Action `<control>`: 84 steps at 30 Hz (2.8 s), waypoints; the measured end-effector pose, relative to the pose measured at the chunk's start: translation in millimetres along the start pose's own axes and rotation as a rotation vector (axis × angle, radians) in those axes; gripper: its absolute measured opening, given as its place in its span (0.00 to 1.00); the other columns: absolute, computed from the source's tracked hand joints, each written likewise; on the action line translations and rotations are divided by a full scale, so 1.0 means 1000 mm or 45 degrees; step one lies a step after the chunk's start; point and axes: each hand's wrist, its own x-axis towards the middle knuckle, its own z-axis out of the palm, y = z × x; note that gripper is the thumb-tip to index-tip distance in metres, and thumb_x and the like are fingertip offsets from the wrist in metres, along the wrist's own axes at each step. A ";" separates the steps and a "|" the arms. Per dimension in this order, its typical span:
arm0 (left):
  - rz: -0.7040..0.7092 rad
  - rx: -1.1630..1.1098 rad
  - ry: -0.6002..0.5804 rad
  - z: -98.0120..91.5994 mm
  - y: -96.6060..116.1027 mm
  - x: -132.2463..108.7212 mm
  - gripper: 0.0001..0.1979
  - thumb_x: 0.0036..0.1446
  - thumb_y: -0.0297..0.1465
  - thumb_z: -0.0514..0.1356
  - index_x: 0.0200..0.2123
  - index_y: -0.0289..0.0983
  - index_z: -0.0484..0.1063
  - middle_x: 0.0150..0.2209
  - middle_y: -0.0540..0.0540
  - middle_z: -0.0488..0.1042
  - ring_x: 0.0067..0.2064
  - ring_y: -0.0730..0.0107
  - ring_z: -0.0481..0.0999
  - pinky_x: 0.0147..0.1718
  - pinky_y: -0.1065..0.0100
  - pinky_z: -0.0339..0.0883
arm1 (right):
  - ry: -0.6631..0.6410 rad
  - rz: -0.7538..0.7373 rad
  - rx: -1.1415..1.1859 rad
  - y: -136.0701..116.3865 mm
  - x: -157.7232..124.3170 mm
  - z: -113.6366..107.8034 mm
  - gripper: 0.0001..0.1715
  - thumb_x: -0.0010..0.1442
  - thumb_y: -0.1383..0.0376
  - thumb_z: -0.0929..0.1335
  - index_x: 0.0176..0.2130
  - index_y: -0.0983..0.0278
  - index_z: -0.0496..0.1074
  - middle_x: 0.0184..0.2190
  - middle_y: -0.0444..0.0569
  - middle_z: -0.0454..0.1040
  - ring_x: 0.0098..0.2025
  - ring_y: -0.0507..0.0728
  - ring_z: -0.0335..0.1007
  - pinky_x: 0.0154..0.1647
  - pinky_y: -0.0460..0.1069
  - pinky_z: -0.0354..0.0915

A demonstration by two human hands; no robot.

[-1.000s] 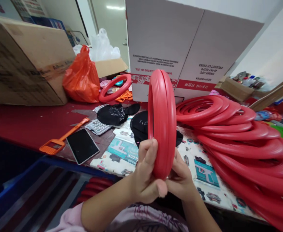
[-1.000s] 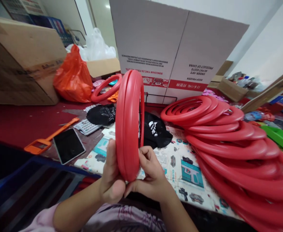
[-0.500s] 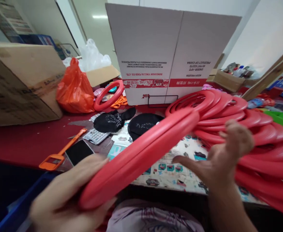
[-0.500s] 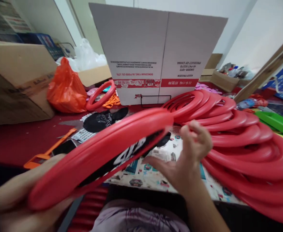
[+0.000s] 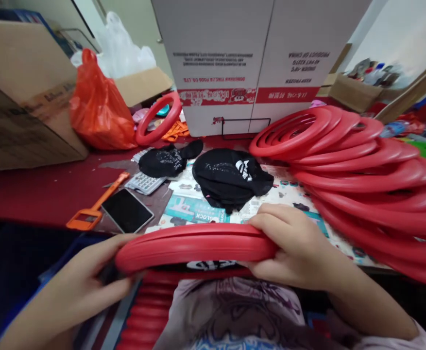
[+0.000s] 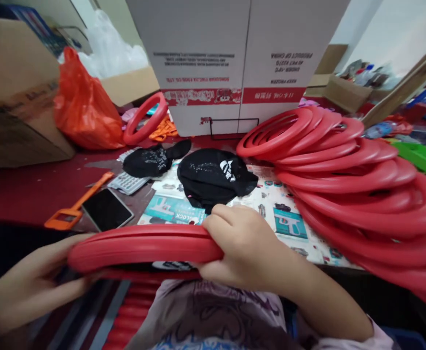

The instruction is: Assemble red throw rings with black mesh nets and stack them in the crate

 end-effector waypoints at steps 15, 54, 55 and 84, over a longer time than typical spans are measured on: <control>0.680 0.924 -0.537 0.042 0.017 0.050 0.16 0.63 0.39 0.53 0.31 0.33 0.70 0.24 0.41 0.72 0.21 0.61 0.70 0.17 0.65 0.62 | -0.237 -0.411 -0.462 -0.008 0.009 0.045 0.10 0.57 0.66 0.66 0.30 0.69 0.73 0.24 0.55 0.70 0.22 0.57 0.62 0.21 0.51 0.53; 0.334 0.800 -0.852 0.037 0.064 0.021 0.12 0.58 0.22 0.50 0.43 0.30 0.70 0.33 0.39 0.76 0.32 0.53 0.76 0.31 0.53 0.73 | -0.107 -0.229 0.006 -0.022 -0.043 0.046 0.22 0.64 0.60 0.63 0.43 0.78 0.71 0.29 0.57 0.76 0.28 0.62 0.71 0.25 0.56 0.63; 0.330 0.813 -0.866 0.037 0.063 0.024 0.12 0.60 0.23 0.50 0.43 0.30 0.70 0.32 0.40 0.76 0.31 0.54 0.76 0.29 0.54 0.73 | -0.113 -0.205 0.022 -0.020 -0.042 0.047 0.22 0.64 0.59 0.63 0.42 0.77 0.72 0.30 0.56 0.76 0.28 0.62 0.71 0.25 0.56 0.63; 0.473 0.832 -0.731 0.052 0.052 0.042 0.21 0.67 0.42 0.47 0.38 0.29 0.68 0.28 0.39 0.76 0.27 0.59 0.76 0.24 0.61 0.70 | 0.107 -0.198 0.102 -0.006 -0.033 0.063 0.32 0.68 0.51 0.58 0.39 0.77 0.74 0.26 0.53 0.73 0.27 0.57 0.66 0.30 0.52 0.59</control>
